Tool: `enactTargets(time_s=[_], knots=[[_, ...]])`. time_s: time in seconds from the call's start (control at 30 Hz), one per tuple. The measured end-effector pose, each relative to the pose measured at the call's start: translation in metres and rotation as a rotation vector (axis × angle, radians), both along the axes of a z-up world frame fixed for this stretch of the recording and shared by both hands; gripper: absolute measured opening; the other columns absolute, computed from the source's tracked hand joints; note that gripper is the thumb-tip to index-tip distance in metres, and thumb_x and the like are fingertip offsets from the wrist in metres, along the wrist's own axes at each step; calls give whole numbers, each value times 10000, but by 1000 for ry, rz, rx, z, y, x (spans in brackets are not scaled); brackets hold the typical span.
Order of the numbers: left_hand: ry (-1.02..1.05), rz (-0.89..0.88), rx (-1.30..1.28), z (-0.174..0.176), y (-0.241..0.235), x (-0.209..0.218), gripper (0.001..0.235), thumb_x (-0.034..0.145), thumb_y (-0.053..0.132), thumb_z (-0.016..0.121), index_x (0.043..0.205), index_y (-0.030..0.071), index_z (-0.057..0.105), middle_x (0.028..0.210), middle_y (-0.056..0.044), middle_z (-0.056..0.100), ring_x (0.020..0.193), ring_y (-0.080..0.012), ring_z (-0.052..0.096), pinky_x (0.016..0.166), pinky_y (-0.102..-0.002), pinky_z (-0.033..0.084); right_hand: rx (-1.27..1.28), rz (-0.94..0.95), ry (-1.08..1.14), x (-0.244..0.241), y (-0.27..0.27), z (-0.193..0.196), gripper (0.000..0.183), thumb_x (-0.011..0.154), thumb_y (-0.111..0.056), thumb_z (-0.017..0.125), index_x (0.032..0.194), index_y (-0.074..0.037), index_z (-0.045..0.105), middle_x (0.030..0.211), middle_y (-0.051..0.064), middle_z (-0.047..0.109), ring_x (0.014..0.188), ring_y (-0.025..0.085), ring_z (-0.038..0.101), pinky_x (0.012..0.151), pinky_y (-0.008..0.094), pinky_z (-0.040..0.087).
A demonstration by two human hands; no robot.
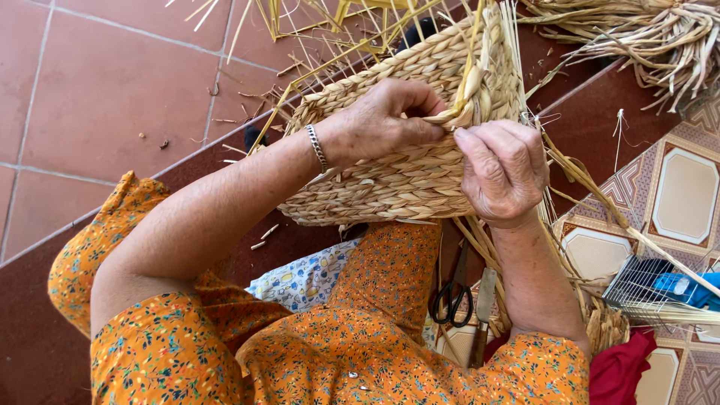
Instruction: The person weaves a rectangular basket using dried plant fibers, interlacing strands by hand and trimming excess material with scissors. The person rotates the basket to work on different sides and finishes by cutting protruding fibers.
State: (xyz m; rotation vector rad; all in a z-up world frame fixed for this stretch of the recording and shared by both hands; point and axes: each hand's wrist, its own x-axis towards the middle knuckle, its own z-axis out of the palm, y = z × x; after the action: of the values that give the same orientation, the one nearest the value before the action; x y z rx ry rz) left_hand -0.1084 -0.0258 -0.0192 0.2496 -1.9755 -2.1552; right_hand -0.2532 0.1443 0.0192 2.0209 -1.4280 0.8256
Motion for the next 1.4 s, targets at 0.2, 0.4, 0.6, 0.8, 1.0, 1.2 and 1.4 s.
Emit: enactTargets(time_s=[0.2, 0.4, 0.6, 0.8, 1.0, 1.2, 1.4], knots=[[16, -85, 53, 4, -5, -2, 187, 954, 120, 714, 1109, 18, 698, 985, 11, 704, 944, -71, 637, 872, -248, 541, 59, 48, 94, -12, 4, 3, 315, 918, 97, 806, 1210, -9, 757, 1111, 97, 634, 1027, 288, 624, 854, 390, 585], [3, -81, -5, 6, -8, 6, 210, 963, 150, 719, 1117, 9, 701, 983, 0, 715, 932, -74, 651, 863, -252, 558, 101, 67, 193, -13, 6, 1, 296, 937, 68, 818, 1219, 2, 757, 1183, 100, 602, 1124, 294, 589, 928, 381, 593], [9, -97, 6, 6, -5, 9, 216, 971, 165, 704, 1120, 9, 692, 982, 3, 717, 943, -70, 659, 869, -244, 567, 150, 51, 236, -13, 9, -1, 261, 949, 37, 780, 1202, 2, 723, 1164, 103, 578, 1150, 298, 565, 991, 427, 595], [-52, -100, -96, 9, -5, 9, 224, 967, 202, 718, 1103, 25, 706, 942, 1, 709, 902, -74, 626, 827, -264, 535, 126, -27, 257, -9, 11, 2, 218, 990, -85, 786, 1198, -86, 720, 1158, 87, 567, 1131, 295, 538, 1014, 518, 529], [-26, -95, -191, 8, -2, 9, 197, 879, 135, 712, 1044, 29, 700, 909, -1, 711, 857, -86, 644, 769, -284, 555, 152, -150, 226, 2, 15, -4, 261, 1030, -99, 793, 1274, -127, 706, 1177, 113, 526, 1144, 315, 495, 936, 471, 467], [44, 69, -390, 16, 6, 18, 291, 836, 214, 857, 958, 29, 669, 857, -21, 698, 796, -85, 636, 721, -287, 560, 258, -52, -295, -2, 23, -15, 295, 962, -23, 751, 1241, -103, 701, 1220, 143, 596, 1041, 242, 613, 864, 350, 582], [-83, 125, -404, 18, 33, 29, 301, 848, 268, 856, 927, 25, 697, 791, -25, 709, 702, -64, 627, 617, -261, 545, 157, -12, -743, 1, 34, -37, 117, 1021, -50, 745, 1131, -60, 707, 1256, 120, 677, 1042, 197, 694, 923, 322, 632]])
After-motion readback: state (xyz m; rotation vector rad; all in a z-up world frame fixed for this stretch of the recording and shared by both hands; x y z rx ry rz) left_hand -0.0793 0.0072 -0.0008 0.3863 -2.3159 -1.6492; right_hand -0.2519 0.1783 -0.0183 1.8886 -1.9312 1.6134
